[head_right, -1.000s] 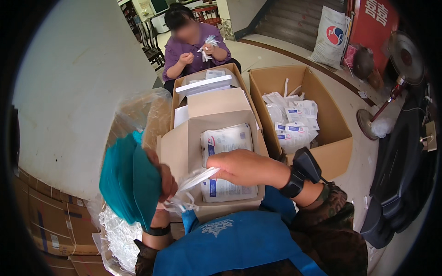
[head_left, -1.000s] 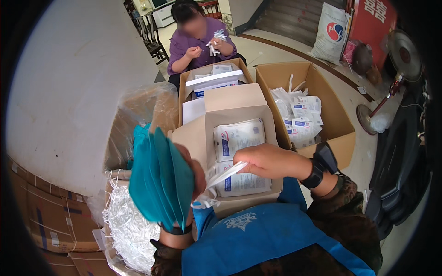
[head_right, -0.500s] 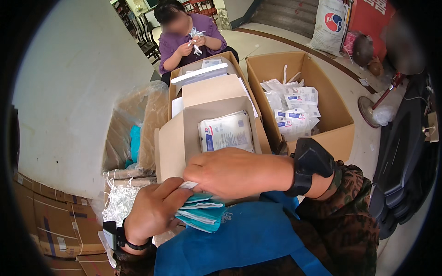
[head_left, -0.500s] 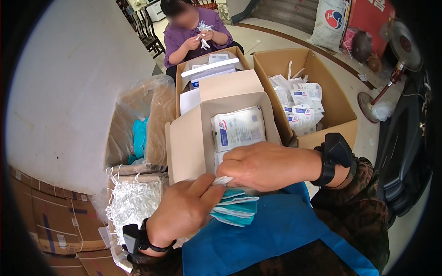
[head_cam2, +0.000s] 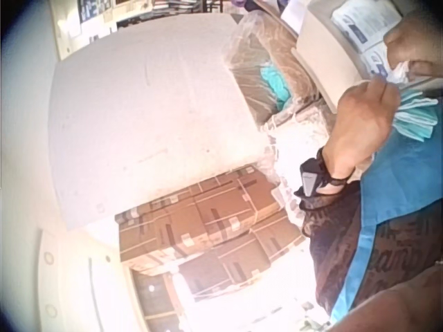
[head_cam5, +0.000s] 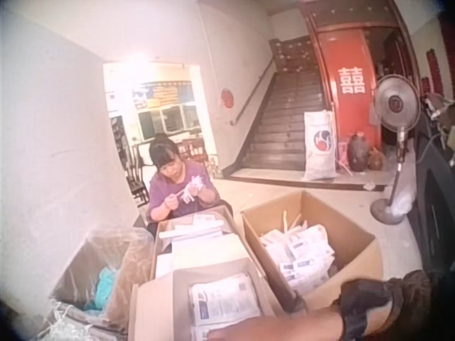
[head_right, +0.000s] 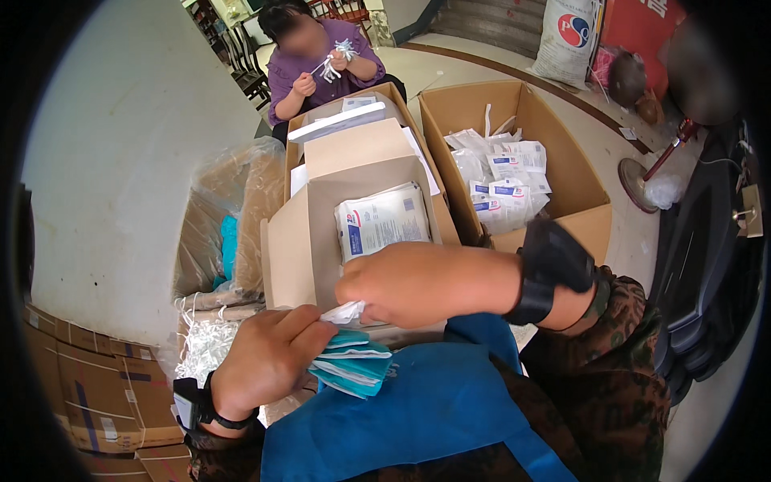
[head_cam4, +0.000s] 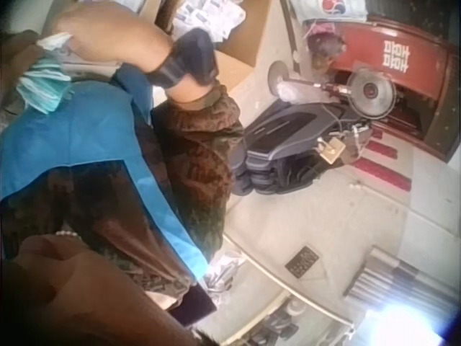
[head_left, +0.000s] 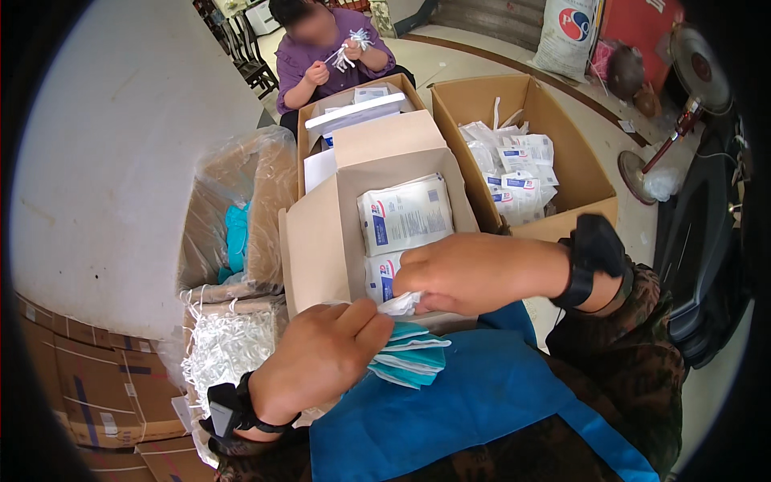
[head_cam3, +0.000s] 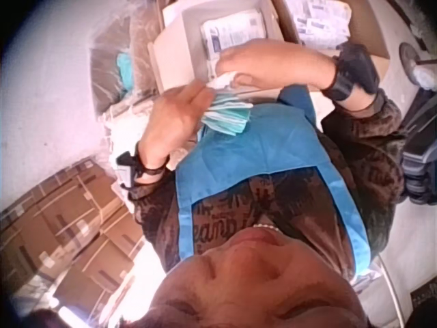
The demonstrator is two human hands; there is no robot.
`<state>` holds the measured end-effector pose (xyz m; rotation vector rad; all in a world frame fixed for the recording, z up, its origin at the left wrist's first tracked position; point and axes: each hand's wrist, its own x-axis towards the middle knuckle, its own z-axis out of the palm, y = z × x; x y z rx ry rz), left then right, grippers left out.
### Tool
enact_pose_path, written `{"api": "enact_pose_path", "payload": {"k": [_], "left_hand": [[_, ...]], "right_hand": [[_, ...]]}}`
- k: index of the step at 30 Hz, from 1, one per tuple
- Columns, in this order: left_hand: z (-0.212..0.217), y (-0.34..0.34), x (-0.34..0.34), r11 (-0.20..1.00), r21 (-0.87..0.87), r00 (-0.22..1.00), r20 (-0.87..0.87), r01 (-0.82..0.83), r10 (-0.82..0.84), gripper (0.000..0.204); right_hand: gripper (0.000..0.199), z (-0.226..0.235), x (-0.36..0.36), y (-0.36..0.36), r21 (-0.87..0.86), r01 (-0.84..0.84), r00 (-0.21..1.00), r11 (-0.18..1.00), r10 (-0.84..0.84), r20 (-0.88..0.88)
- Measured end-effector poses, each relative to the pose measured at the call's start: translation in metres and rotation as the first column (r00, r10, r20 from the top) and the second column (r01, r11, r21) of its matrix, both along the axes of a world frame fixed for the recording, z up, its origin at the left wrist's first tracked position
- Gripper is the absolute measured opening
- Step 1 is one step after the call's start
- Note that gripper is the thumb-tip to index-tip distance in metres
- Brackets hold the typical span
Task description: Sorting face masks and elastic straps into packaging and boxes
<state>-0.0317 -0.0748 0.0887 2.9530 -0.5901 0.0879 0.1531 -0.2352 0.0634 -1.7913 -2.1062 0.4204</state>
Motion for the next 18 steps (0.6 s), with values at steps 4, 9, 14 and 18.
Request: {"api": "enact_pose_path", "payload": {"k": [4, 9, 14, 18], "left_hand": [[0.000, -0.003, 0.000, 1.000, -0.007, 0.997, 0.079, -0.015, 0.016, 0.029], [0.000, -0.001, -0.003, 1.000, 0.000, 0.999, 0.053, -0.010, 0.010, 0.041], [0.000, -0.004, -0.005, 1.000, 0.000, 1.000, 0.024, 0.010, -0.010, 0.041], [0.000, -0.004, -0.003, 1.000, -0.003, 0.999, 0.032, 0.007, -0.007, 0.041]], "right_hand": [[0.031, -0.005, 0.012, -0.002, -0.123, -0.145, 0.820, 0.982, 0.050, -0.570], [0.029, -0.018, 0.006, 0.004, -0.302, -0.221, 0.566, 0.927, -0.131, -0.814], [0.024, -0.020, 0.005, 0.004, -0.008, -0.108, 0.917, 0.994, 0.097, -0.387], [0.023, -0.019, 0.002, 0.006, -0.070, -0.110, 0.886, 0.991, 0.065, -0.460]]}}
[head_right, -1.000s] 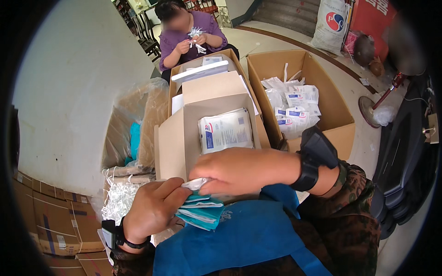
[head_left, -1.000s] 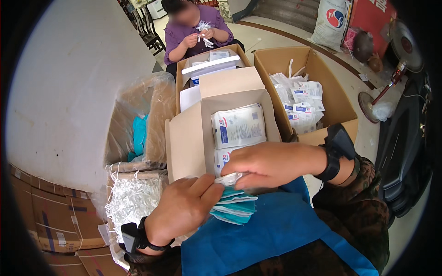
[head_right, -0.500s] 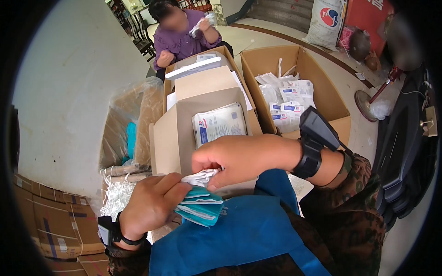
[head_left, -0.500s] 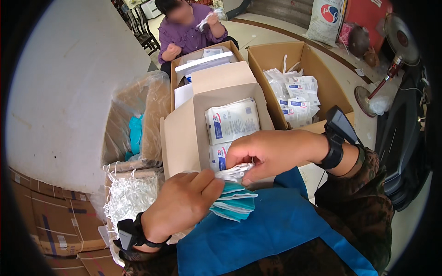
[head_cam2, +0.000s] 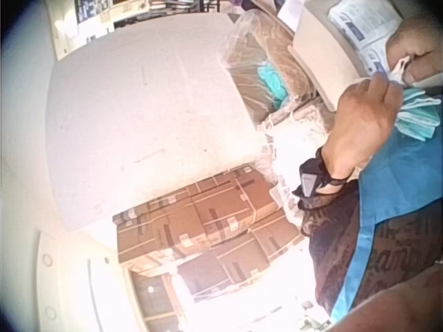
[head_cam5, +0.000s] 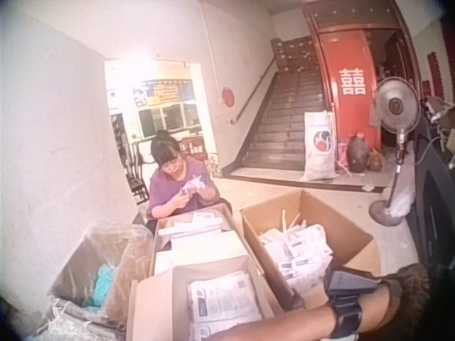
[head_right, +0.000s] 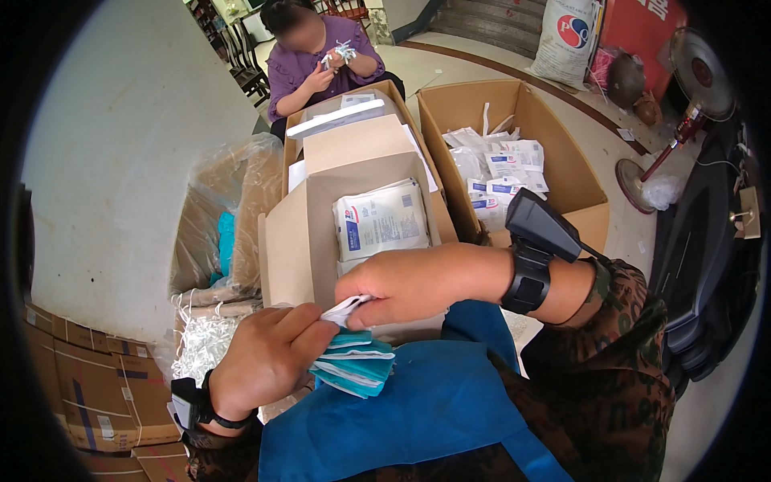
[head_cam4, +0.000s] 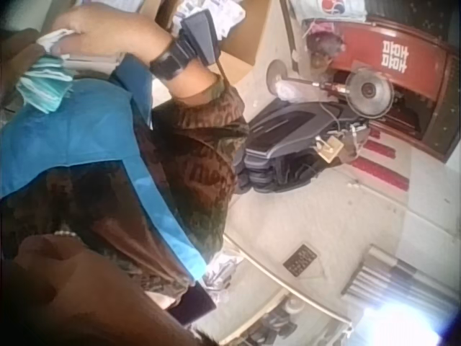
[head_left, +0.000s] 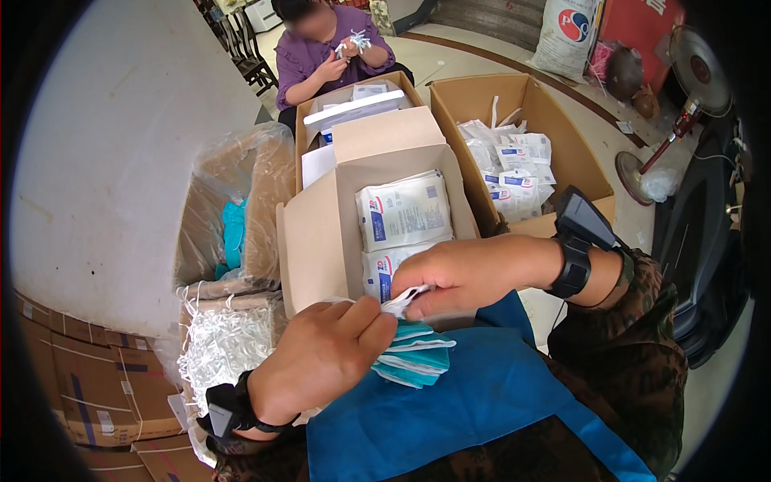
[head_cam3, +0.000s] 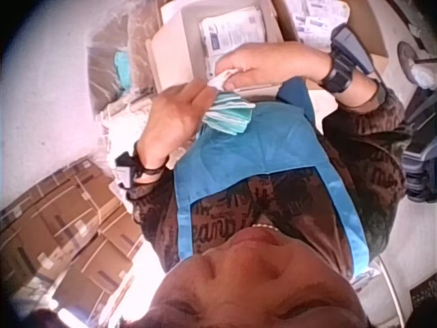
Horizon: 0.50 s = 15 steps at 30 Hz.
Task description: Sorting face masks and elastic straps into packaging and boxes
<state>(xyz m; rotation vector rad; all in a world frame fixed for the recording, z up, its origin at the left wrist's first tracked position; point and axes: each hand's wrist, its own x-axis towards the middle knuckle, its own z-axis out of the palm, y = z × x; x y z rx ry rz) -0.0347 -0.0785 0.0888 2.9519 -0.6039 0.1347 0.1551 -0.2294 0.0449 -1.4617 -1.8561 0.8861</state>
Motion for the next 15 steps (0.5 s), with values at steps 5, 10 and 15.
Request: {"api": "enact_pose_path", "payload": {"k": [5, 10, 15], "left_hand": [[-0.002, -0.003, -0.001, 0.999, -0.029, 1.000, 0.012, 0.018, -0.018, 0.038], [-0.006, -0.003, 0.000, 0.999, -0.045, 1.000, 0.001, 0.030, -0.030, 0.034], [-0.003, -0.007, 0.004, 0.999, -0.002, 0.999, 0.011, 0.046, -0.046, 0.015]], "right_hand": [[0.023, 0.001, -0.003, -0.001, -0.218, -0.014, 0.980, 0.976, -0.030, -0.197], [0.022, 0.015, 0.000, 0.000, -0.142, 0.047, 0.990, 0.989, -0.065, -0.121], [0.018, 0.014, -0.001, -0.001, -0.120, 0.066, 0.997, 0.991, -0.071, -0.030]]}}
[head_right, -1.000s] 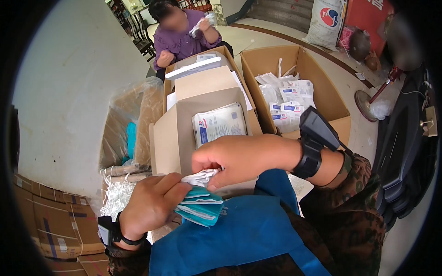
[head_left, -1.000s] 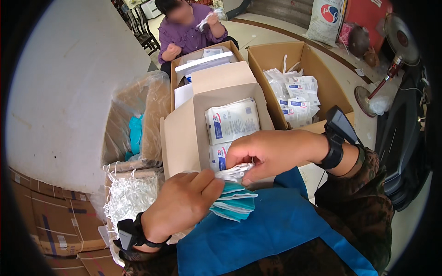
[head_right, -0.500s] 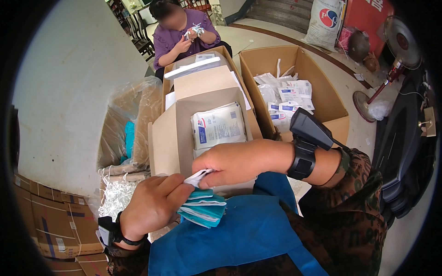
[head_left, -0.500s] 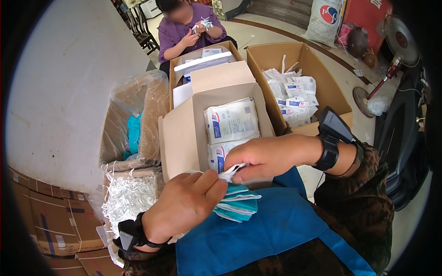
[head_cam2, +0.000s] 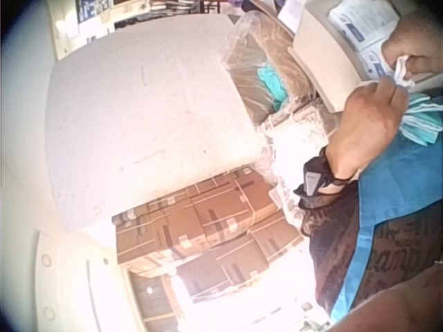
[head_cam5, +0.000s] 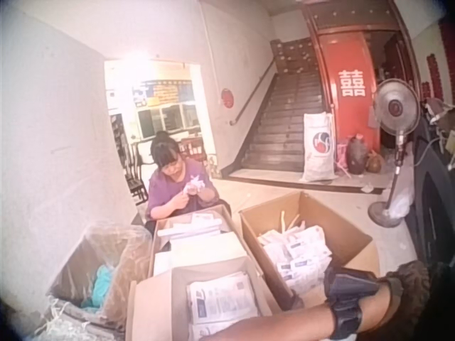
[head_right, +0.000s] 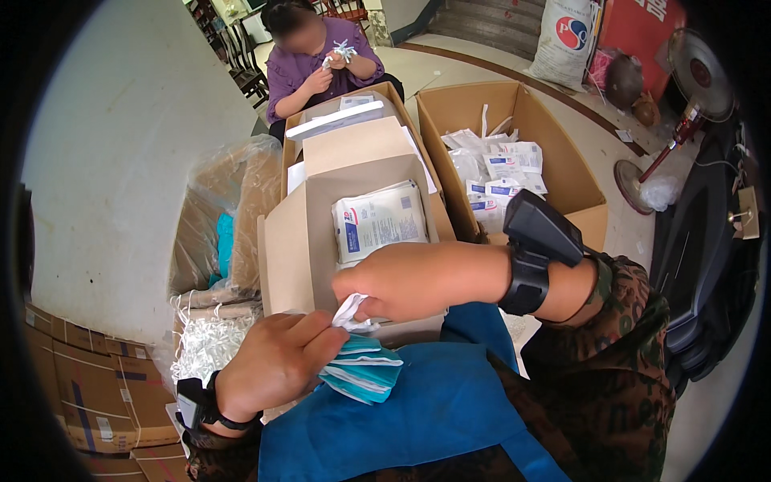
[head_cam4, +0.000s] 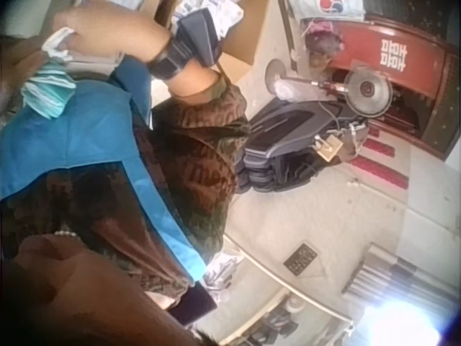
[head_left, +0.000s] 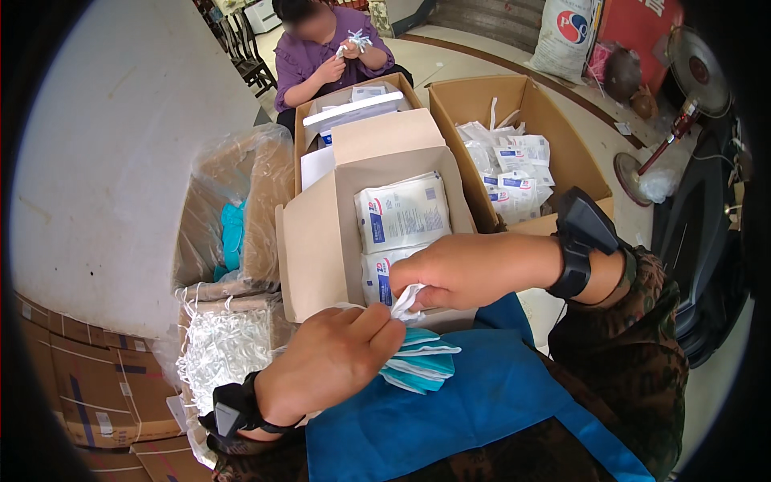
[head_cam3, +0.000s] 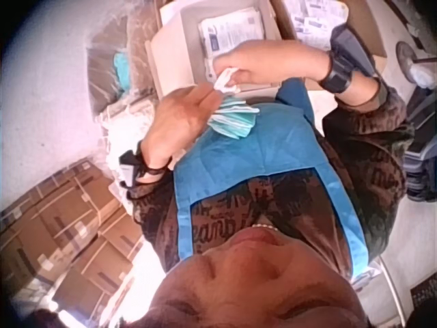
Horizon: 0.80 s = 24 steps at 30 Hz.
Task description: Sorting face masks and elastic straps into packaging and boxes
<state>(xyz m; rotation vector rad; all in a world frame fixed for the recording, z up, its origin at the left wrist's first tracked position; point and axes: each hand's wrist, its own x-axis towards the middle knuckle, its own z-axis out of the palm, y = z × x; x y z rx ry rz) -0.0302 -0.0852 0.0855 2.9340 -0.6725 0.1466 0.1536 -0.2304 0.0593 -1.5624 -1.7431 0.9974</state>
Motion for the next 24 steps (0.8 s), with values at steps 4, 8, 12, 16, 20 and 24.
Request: {"api": "enact_pose_path", "payload": {"k": [4, 8, 12, 16, 20, 24], "left_hand": [[-0.003, 0.002, -0.001, 1.000, -0.016, 1.000, -0.011, -0.004, 0.004, 0.015], [-0.007, 0.008, -0.001, 0.999, -0.044, 0.999, -0.032, -0.010, 0.008, 0.036], [-0.008, 0.009, -0.001, 0.999, -0.047, 1.000, -0.027, -0.017, 0.016, 0.039], [-0.004, 0.007, 0.000, 0.999, -0.052, 1.000, 0.013, -0.015, 0.015, 0.016], [-0.003, 0.007, 0.000, 0.998, -0.056, 1.000, 0.013, -0.023, 0.023, 0.016], [-0.005, 0.008, -0.001, 0.998, -0.053, 0.999, 0.012, -0.033, 0.034, 0.015]], "right_hand": [[0.015, 0.003, -0.002, -0.001, 0.050, -0.055, 0.953, 0.997, 0.038, 0.301], [0.014, -0.004, 0.000, -0.001, 0.010, 0.032, 0.968, 0.999, -0.033, 0.247], [0.013, 0.013, -0.011, 0.001, -0.183, 0.096, 0.957, 0.978, -0.040, 0.286], [0.018, -0.003, -0.005, 0.001, -0.062, 0.031, 0.958, 0.998, -0.012, 0.287], [0.019, -0.015, 0.000, 0.002, 0.034, -0.009, 0.990, 0.999, 0.004, 0.138], [0.020, -0.003, 0.001, 0.006, -0.231, 0.020, 0.985, 0.973, -0.058, -0.160]]}}
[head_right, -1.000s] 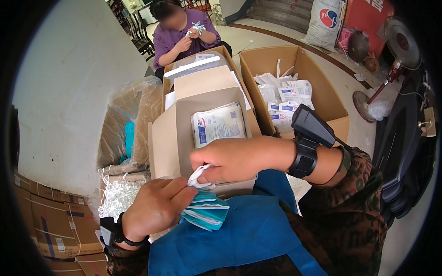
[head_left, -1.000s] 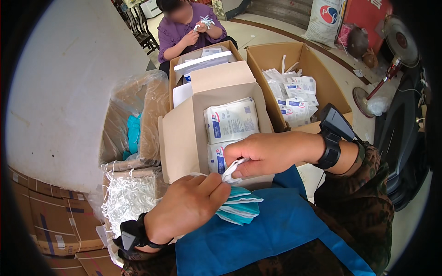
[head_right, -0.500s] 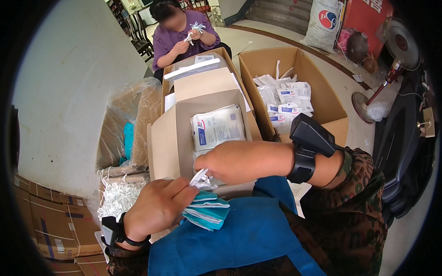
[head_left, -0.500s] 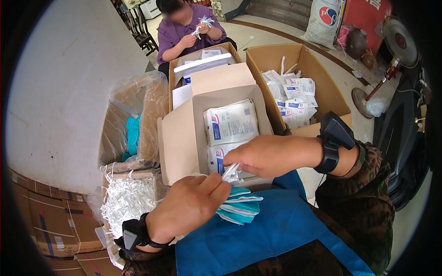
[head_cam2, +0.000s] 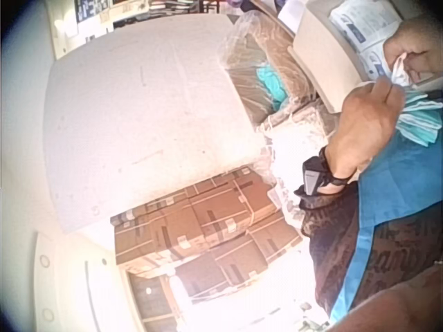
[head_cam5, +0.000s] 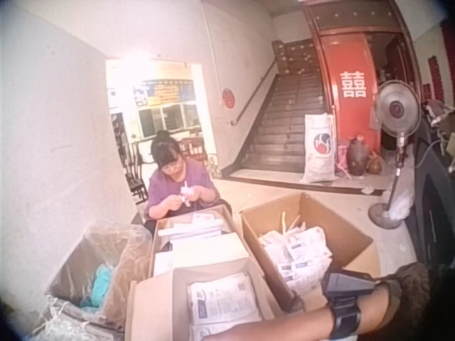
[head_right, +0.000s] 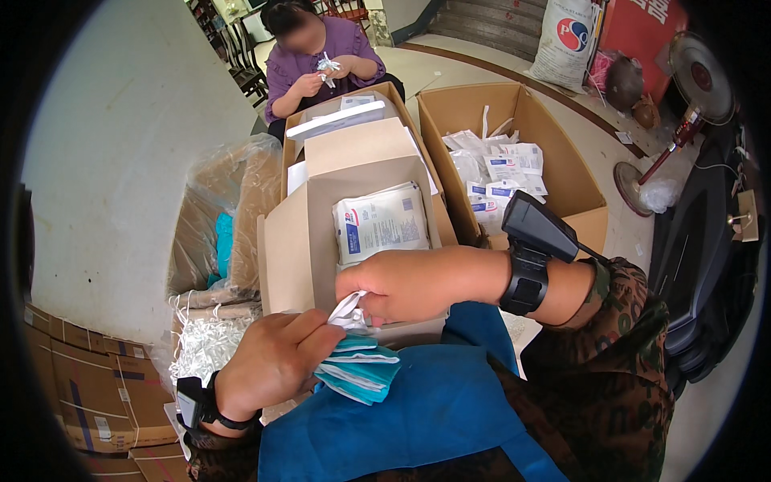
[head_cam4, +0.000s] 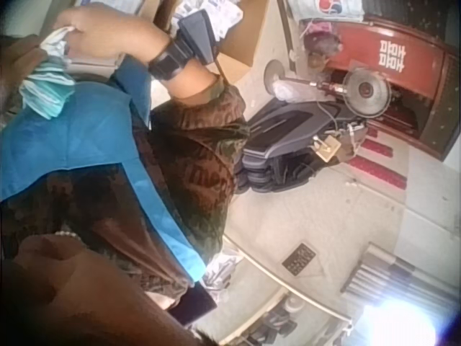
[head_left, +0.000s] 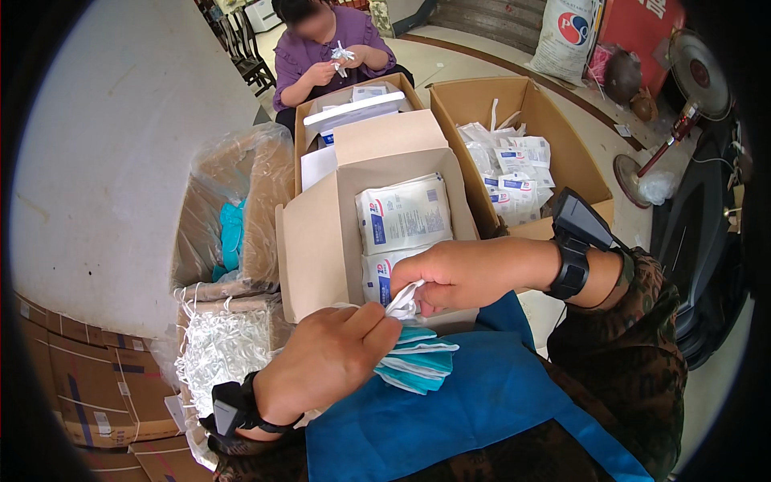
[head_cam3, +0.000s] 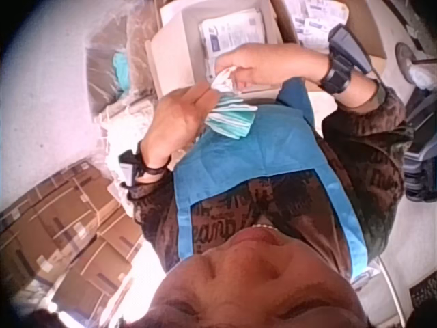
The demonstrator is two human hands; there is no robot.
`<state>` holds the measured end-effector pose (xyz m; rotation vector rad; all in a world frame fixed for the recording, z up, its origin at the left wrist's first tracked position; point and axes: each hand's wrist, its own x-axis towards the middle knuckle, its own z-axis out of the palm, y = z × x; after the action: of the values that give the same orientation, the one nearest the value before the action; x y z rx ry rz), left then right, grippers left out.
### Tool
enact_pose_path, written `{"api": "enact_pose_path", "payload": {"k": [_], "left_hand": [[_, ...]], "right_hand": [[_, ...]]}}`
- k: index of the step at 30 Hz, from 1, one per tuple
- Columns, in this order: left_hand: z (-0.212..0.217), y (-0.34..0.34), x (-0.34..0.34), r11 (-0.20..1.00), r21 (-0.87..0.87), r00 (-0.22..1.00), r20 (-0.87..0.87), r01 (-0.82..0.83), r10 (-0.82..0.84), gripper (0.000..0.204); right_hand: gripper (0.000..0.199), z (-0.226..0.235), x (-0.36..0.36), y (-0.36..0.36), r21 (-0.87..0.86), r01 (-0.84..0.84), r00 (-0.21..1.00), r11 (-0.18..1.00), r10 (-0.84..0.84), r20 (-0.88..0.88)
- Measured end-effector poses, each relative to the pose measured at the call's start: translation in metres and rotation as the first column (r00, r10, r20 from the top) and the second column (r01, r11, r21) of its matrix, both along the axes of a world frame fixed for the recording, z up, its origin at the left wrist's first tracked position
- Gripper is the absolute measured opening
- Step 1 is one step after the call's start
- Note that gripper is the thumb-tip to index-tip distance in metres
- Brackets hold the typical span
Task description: Sorting face masks and elastic straps into packaging and boxes
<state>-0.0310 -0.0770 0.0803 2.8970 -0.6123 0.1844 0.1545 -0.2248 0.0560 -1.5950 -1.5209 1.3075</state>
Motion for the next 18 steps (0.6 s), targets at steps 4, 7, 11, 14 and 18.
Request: {"api": "enact_pose_path", "payload": {"k": [4, 7, 11, 14, 18], "left_hand": [[0.001, -0.002, 0.001, 1.000, -0.022, 1.000, 0.016, 0.014, -0.013, 0.015], [0.002, -0.003, 0.003, 0.999, -0.032, 1.000, 0.005, 0.023, -0.022, 0.015], [0.003, -0.003, 0.002, 0.999, -0.041, 1.000, 0.004, 0.026, -0.026, 0.016], [0.002, -0.002, 0.002, 0.999, -0.037, 1.000, -0.003, 0.026, -0.026, 0.016], [0.002, 0.005, -0.003, 1.000, -0.008, 1.000, 0.001, 0.000, 0.000, 0.019]], "right_hand": [[0.023, -0.014, -0.001, 0.000, 0.267, -0.090, 0.979, 0.960, 0.035, 0.203], [0.022, -0.010, -0.010, -0.001, 0.273, -0.125, 0.915, 0.954, 0.004, 0.404], [0.021, -0.005, -0.015, -0.002, 0.277, -0.154, 0.828, 0.948, -0.029, 0.560], [0.026, -0.004, -0.013, -0.004, 0.252, -0.194, 0.783, 0.948, -0.006, 0.623], [0.031, 0.000, -0.006, -0.007, 0.331, -0.190, 0.796, 0.924, -0.052, 0.603]]}}
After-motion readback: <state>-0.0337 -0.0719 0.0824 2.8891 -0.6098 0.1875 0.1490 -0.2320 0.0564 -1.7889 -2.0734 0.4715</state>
